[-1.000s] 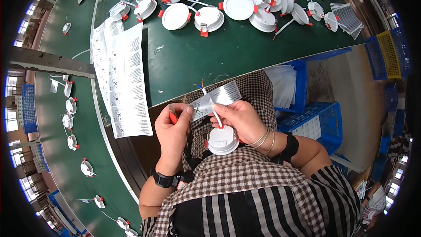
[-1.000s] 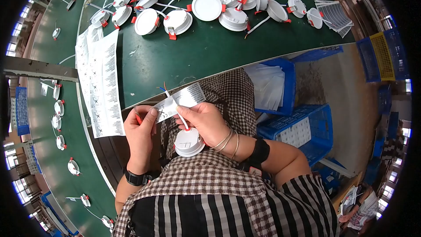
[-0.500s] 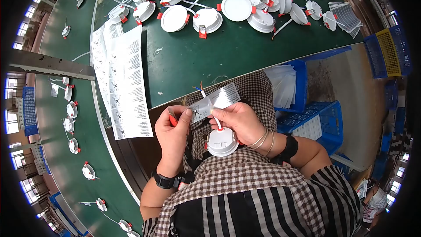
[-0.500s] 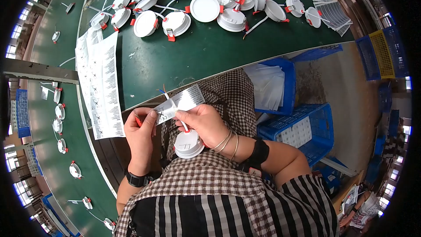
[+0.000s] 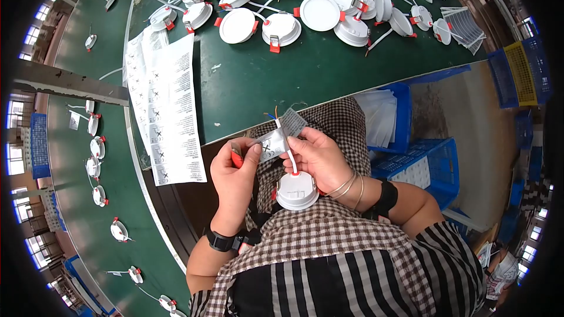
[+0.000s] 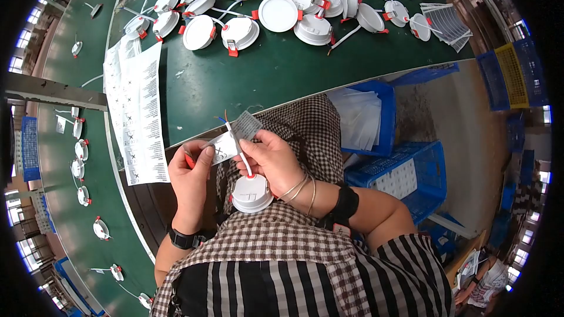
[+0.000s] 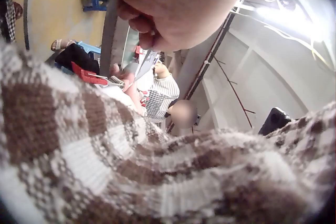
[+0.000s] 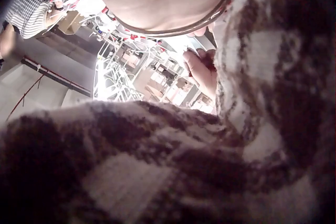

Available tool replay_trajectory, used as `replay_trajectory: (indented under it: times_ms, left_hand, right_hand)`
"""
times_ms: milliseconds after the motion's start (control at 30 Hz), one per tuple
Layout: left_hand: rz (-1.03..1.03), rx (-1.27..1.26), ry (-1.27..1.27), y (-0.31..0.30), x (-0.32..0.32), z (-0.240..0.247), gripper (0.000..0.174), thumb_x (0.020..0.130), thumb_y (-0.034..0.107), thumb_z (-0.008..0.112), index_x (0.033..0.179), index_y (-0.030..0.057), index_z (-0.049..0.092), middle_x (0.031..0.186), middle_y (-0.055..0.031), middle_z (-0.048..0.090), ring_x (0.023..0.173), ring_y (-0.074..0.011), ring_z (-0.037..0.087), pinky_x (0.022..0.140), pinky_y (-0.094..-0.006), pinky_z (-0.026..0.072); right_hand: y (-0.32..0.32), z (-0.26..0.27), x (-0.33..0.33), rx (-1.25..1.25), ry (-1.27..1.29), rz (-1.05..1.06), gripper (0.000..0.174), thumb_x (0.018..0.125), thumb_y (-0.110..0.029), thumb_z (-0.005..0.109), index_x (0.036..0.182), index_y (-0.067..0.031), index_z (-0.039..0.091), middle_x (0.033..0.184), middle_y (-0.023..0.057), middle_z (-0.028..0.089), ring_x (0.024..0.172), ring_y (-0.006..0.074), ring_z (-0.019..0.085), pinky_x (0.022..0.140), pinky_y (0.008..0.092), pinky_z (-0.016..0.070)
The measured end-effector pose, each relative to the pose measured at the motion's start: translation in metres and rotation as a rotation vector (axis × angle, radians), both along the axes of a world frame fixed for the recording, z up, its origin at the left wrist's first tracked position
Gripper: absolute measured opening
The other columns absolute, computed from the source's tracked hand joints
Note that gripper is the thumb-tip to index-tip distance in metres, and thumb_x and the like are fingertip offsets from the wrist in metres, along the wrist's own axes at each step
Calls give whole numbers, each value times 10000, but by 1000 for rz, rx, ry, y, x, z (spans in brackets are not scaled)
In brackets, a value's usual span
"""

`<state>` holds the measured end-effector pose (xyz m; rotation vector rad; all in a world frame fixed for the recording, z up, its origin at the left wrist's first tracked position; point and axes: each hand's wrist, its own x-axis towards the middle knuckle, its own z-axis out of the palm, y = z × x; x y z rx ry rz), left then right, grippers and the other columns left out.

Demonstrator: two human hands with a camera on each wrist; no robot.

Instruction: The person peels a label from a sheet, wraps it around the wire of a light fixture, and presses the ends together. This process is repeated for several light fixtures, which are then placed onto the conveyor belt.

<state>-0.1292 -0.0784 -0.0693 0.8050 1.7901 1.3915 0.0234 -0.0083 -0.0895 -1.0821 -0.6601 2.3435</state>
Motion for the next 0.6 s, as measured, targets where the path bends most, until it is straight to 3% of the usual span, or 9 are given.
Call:
replay_trajectory:
  times_ms: [33, 100, 200, 333, 433, 533, 600]
  left_hand:
    - [-2, -5, 29, 0, -1, 1, 90, 805, 44, 670, 852, -12, 617, 682, 20, 572, 618, -43, 472, 559, -199, 399]
    - [-6, -5, 71, -1, -1, 2, 92, 803, 44, 671, 858, -8, 619, 680, 19, 570, 614, -43, 467, 553, -200, 395]
    - [-22, 33, 134, -2, -2, 2, 102, 800, 51, 677, 871, 1, 623, 679, 15, 567, 606, -47, 460, 544, -203, 390]
    - [-49, 87, 212, -2, -1, 0, 129, 790, 67, 692, 886, 8, 628, 685, -5, 574, 600, -65, 475, 549, -215, 399]
    - [-46, 127, 238, -1, 0, -2, 146, 779, 68, 699, 896, 13, 632, 693, -22, 583, 612, -81, 494, 564, -226, 412]
    - [-31, 118, 264, -3, -1, -1, 154, 770, 65, 704, 901, 16, 640, 712, -31, 593, 631, -89, 509, 583, -235, 429]
    - [-40, 118, 301, -4, -2, -3, 194, 768, 59, 704, 948, 24, 640, 722, -30, 594, 636, -86, 509, 586, -230, 430]
  right_hand:
    - [-1, 1, -1, 1, 1, 1, 328, 914, -193, 554, 1173, -2, 494, 863, 106, 622, 709, 145, 616, 646, 257, 533]
    - [-2, 5, -4, 44, 15, -79, 481, 884, -148, 598, 1275, 16, 369, 818, 114, 623, 643, 138, 604, 553, 241, 504]
    - [-4, 8, -4, 97, -43, -124, 556, 871, -117, 611, 1318, 20, 311, 819, 115, 605, 638, 147, 605, 536, 248, 500]
    - [-5, 12, -2, 99, -46, -129, 537, 870, -104, 609, 1304, 18, 317, 828, 115, 591, 647, 150, 606, 538, 246, 498]
    - [-6, 12, 0, 158, -8, -134, 429, 874, -97, 601, 1234, 23, 403, 850, 106, 596, 663, 143, 608, 554, 240, 500]
    - [-8, 16, -2, 58, 25, -130, 251, 868, -94, 611, 1079, 25, 547, 879, 75, 607, 676, 115, 596, 579, 225, 498]
    - [-9, 17, -3, 92, 34, -107, 280, 863, -93, 617, 1103, 33, 543, 868, 71, 607, 667, 107, 586, 581, 219, 491]
